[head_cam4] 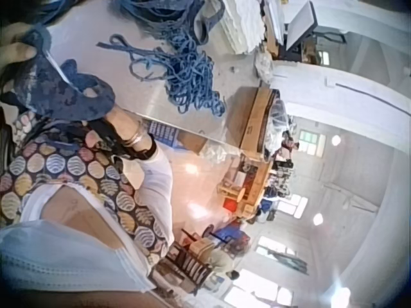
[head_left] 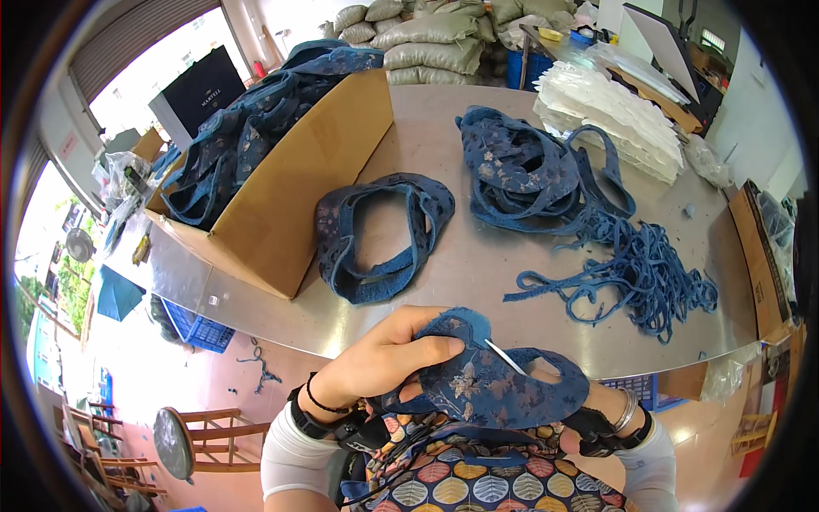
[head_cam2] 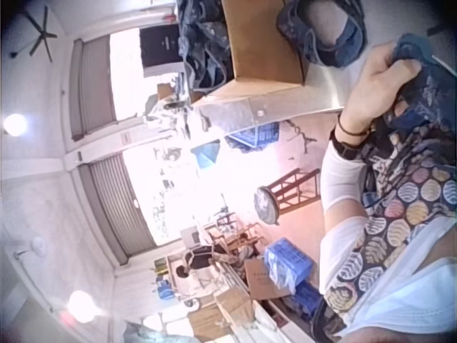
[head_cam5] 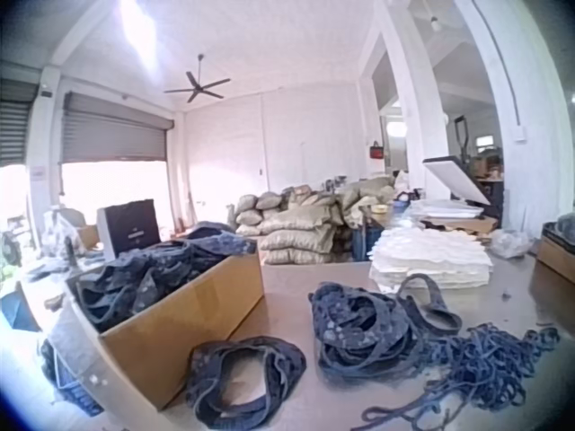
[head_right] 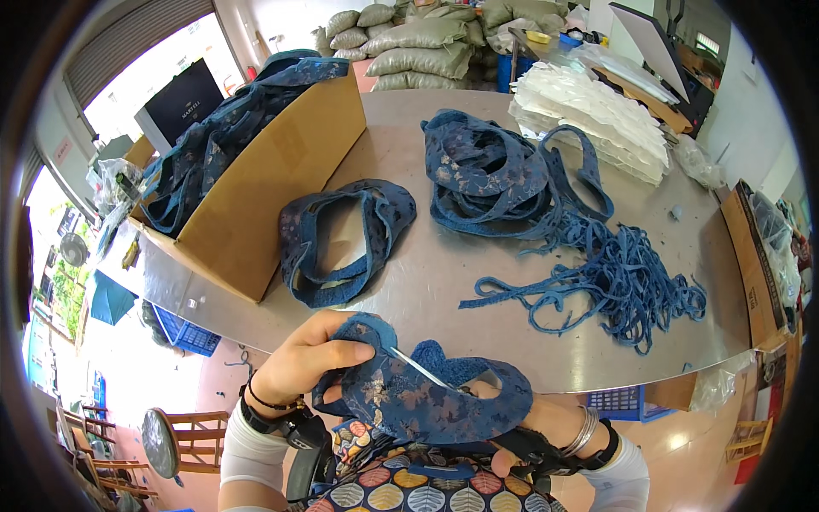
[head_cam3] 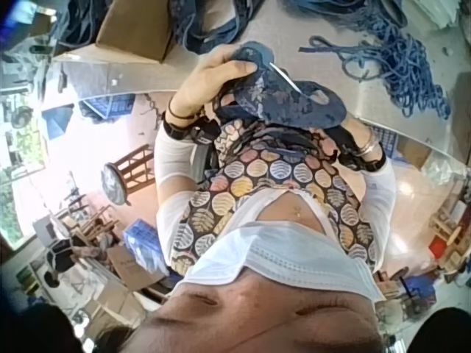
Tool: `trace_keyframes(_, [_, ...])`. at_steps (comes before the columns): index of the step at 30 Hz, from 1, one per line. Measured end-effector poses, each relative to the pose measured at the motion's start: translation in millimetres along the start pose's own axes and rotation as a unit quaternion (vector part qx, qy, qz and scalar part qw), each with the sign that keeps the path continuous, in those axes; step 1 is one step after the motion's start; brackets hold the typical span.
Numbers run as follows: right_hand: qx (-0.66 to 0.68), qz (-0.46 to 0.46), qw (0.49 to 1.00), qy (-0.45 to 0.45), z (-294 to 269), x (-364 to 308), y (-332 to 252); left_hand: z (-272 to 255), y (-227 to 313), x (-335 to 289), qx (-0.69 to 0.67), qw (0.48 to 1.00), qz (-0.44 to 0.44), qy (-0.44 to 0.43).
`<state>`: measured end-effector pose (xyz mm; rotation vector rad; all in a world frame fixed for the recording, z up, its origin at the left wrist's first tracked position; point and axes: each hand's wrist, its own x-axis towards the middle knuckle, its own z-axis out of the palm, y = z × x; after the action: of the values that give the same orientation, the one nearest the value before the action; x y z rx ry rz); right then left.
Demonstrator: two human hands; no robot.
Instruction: Trimming excess fabric from blue patterned shoe upper components using scissors.
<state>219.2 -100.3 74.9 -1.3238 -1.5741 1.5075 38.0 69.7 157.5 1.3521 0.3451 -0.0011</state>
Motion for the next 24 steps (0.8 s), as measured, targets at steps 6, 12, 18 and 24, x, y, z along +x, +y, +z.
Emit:
trace_keyframes(6, [0.013,0.071,0.995,-0.067,-9.6,-2.5,26.0,3.5,-0.3,2.2,0.035,0.999,-0.003,-0.041])
trace_keyframes(12, [-0.062,0.082,0.994,0.035,9.2,-13.7,-7.5,12.4,-7.1,2.9,-0.014,0.998,-0.010,-0.067])
trace_keyframes(18, [0.084,-0.110,0.990,0.029,13.6,-17.1,39.1,19.3,-5.7,3.6,0.000,0.999,0.003,-0.034])
trace_keyframes(24, [0.175,-0.008,0.983,0.048,9.2,0.3,-33.2,29.5,-16.3,3.5,0.092,0.991,0.071,0.060])
